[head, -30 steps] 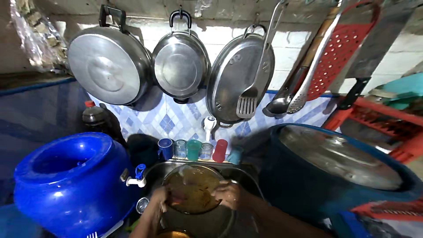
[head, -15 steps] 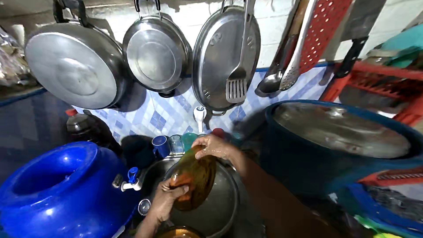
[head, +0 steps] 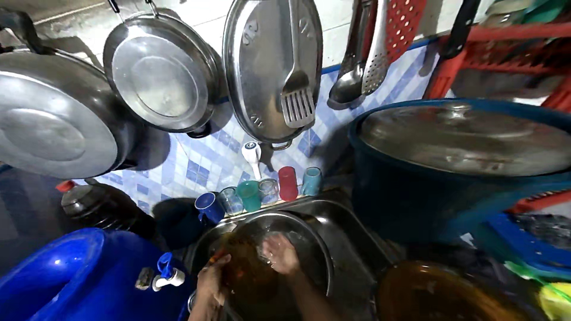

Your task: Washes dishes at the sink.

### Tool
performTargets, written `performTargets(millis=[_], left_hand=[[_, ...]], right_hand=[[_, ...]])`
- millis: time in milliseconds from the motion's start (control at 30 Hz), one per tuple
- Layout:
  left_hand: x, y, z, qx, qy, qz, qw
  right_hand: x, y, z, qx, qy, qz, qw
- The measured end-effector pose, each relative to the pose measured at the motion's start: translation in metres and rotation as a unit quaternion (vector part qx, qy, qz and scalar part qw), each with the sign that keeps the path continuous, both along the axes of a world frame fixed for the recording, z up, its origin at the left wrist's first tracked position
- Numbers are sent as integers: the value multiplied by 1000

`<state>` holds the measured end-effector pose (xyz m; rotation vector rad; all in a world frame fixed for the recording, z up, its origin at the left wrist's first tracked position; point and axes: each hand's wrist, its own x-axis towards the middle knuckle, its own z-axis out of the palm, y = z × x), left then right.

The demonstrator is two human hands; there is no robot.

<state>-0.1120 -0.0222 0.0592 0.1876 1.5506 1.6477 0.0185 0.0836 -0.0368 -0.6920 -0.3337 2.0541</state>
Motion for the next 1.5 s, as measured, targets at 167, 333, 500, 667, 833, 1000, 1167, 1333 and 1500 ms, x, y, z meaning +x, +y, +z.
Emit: performTargets(millis=[167,333,500,667,833,1000,1167,1333,1500], left_hand=[[6,8,-4,27,22,-57,998],[17,-5,21,70,46,-106,991],[14,-4,19,96,54,-119,987],[15,-17,13,113,79,-145,980],[19,-39,6,171,123,-165,963],[5,-48,21,141,125,-289,939],[16,-34,39,180,136,-311,923],[39,-34,34,158,134,-174,963],[35,-41,28,144,104,-81,981]], right_hand=[[-44,-51,91,420,-248,104,867],[-36,15,82,457,-453,98,759],[-38,-8,93,503,-454,70,733],[-32,3,83,535,-411,46,737],[13,36,62,97,-384,68,916],[24,35,128,337,-475,63,810],[1,-7,191,732,-495,107,455],[1,29,140,576,-431,63,692],[36,38,26,158,-556,29,815]])
